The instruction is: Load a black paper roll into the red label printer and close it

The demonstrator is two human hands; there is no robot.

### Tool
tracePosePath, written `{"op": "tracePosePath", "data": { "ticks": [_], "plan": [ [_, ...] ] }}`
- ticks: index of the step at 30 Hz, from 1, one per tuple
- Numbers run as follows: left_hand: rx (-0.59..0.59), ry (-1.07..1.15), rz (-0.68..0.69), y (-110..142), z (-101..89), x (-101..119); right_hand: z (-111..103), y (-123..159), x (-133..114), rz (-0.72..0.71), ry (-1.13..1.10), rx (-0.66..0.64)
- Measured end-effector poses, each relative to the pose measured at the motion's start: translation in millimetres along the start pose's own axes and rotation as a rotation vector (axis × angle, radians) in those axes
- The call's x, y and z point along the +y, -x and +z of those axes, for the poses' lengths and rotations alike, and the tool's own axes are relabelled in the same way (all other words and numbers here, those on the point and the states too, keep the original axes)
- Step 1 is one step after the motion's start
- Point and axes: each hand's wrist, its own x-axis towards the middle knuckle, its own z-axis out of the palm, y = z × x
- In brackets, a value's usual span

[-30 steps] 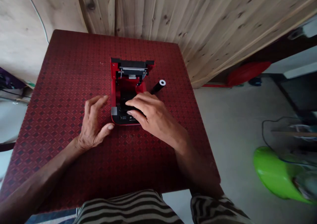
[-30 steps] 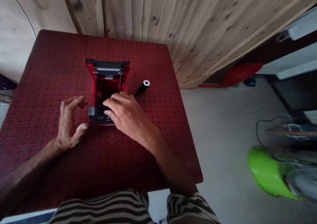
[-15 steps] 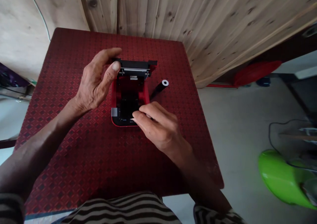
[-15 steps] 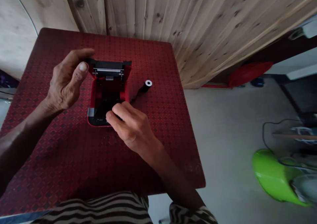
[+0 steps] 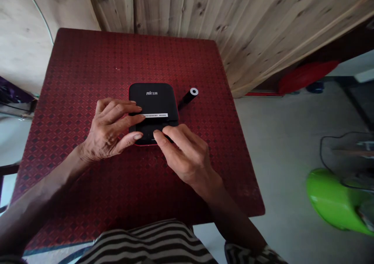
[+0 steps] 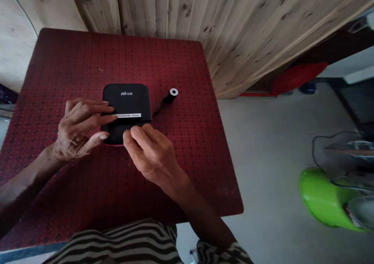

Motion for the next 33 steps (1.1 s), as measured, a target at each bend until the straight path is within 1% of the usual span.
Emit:
{"op": "tracePosePath", "data": {
  "ticks": [2,6,10,12,15,17,19,22,24,26,28,30,33],
  "plan": [
    [-0.014,-0.022,-0.003,1.8,1.4,-1.3,0.0,0.0,-0.6,0.008,0.002,-0.014],
    [-0.024,-0.027,0.045,1.2,1.1,-2.5,-0.1,0.1,-1.5,0.016,0.008,-0.037],
    [-0.09,-0.027,-0.002,0.8,2.5,-4.5,0.2,0.1,-0.8,0.025,-0.018,-0.067],
    [-0.077,-0.038,0.009,1.7,4.4,-5.0,-0.8,0.4,0.0,0.028,-0.041,-0.052],
    [-0.066,-0.051,0.008,3.7,6.4,-2.2,-6.2,4.3,-0.3,0.057,-0.046,0.006],
    [-0.055,-0.049,-0.007,4.9,5.5,3.2,-10.5,12.2,-2.8,0.103,-0.045,0.041],
    [-0.011,-0.038,-0.035,7.0,3.0,11.1,-10.9,25.6,-7.5,0.168,-0.08,0.063],
    [0.12,-0.046,-0.079,15.1,-0.9,22.5,2.4,53.1,-17.1,0.214,-0.204,0.019],
    [0.159,-0.095,-0.083,24.1,-0.8,27.0,18.6,70.9,-23.2,0.218,-0.27,-0.05],
    [0.145,-0.146,-0.079,33.5,1.7,28.1,34.6,83.7,-27.5,0.244,-0.286,-0.1],
    [0.125,-0.171,-0.075,40.6,5.0,27.1,46.0,89.8,-29.5,0.286,-0.273,-0.123],
    [0.118,-0.198,-0.066,44.0,7.3,25.4,51.4,90.8,-29.6,0.312,-0.26,-0.139],
    [0.105,-0.251,-0.04,44.7,8.2,23.7,52.2,89.3,-28.7,0.326,-0.255,-0.157]
  ]
}}
